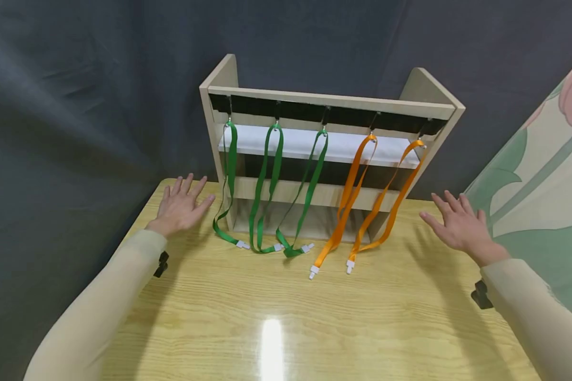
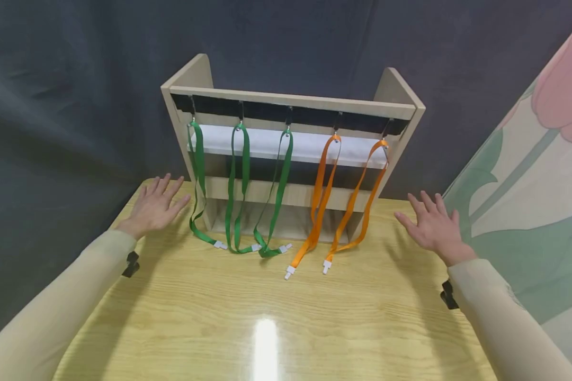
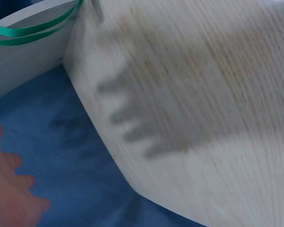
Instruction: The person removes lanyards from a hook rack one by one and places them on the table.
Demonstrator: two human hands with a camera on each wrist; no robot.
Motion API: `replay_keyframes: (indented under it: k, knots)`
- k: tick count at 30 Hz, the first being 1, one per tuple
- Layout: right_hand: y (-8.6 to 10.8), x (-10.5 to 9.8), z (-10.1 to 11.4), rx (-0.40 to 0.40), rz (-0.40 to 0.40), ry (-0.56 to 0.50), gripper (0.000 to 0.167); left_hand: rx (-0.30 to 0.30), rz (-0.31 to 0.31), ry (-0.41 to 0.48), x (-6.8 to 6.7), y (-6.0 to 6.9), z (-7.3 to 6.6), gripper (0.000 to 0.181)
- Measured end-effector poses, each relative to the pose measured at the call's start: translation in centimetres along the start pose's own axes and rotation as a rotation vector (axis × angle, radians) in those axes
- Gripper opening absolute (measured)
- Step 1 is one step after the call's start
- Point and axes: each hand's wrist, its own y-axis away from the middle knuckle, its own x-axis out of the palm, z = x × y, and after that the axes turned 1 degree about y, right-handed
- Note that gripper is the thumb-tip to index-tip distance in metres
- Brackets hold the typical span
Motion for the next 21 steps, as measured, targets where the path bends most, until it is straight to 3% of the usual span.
replay_keyframes:
  k: [4,8,12,16,21]
  knots:
    - [0.4,-1.2,1.7,-0.052,-0.157,-0.063,0.07,0.021,-0.04,0.036,-0.5,0.0,-0.4,0.078]
    - [0.9,-2.8,3.9,-0.084,-0.325,-0.188,0.056,0.06,-0.099,0.149,-1.2,0.1,-1.3,0.074]
    - [1.3,-4.0,5.8,-0.099,-0.46,-0.24,0.043,0.079,-0.126,0.262,-1.8,0.2,-2.3,0.07]
    - [1.5,-4.7,7.3,-0.146,-0.602,-0.255,0.03,0.085,-0.15,0.403,-2.4,0.3,-3.1,0.067]
    - [1.7,-5.7,9.1,-0.223,-0.753,-0.274,0.02,0.074,-0.181,0.639,-2.9,0.2,-3.8,0.064]
